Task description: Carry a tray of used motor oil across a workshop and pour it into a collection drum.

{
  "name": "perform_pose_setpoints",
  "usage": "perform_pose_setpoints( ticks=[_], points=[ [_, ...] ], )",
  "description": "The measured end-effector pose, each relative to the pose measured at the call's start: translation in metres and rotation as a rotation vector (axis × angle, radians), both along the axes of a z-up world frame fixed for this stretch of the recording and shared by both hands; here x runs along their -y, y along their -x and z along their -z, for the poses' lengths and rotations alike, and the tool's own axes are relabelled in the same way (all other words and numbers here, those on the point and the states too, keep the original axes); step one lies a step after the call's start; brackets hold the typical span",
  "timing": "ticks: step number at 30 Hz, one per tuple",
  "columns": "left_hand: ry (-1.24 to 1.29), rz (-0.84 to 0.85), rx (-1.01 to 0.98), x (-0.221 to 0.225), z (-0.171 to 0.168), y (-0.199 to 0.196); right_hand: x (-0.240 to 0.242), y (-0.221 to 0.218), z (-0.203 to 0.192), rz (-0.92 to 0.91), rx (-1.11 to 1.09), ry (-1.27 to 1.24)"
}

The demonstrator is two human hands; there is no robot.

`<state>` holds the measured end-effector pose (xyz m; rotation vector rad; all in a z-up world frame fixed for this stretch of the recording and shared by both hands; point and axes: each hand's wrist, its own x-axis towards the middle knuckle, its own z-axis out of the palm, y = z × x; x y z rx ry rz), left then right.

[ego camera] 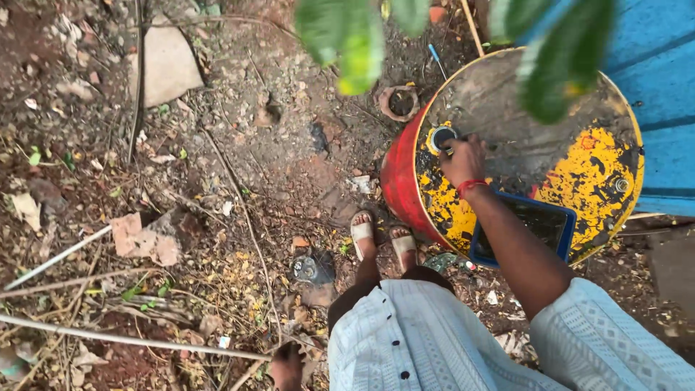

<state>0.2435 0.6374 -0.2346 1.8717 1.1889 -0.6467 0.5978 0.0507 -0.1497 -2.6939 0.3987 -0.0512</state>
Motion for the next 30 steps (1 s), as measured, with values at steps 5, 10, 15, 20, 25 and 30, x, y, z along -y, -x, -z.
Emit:
perform_pose_setpoints(
  ticks=[5, 10, 15, 20, 25, 30],
  points=[
    [0.041, -0.151, 0.062, 0.022, -0.004, 0.020, 0.000, -0.002, -0.002, 0.006, 0.046, 0.012],
    [0.048, -0.080, 0.053, 0.018, -0.013, 0.009, 0.001, -0.008, -0.006, -0.095, 0.026, 0.079],
    [-0.006, 0.021, 0.027, 0.011, -0.019, -0.013, -0.007, -0.013, -0.021, -0.125, -0.040, 0.152],
    [-0.031, 0.083, -0.012, 0.015, -0.023, -0.021, -0.009, -0.012, -0.030, -0.250, -0.052, 0.267],
    [0.012, 0.080, 0.069, 0.025, -0.017, -0.018, -0.011, -0.016, -0.037, -0.308, -0.087, 0.291],
    [0.059, 0.063, 0.059, 0.030, -0.009, -0.014, -0.008, -0.022, -0.043, -0.340, -0.146, 0.276]
  ],
)
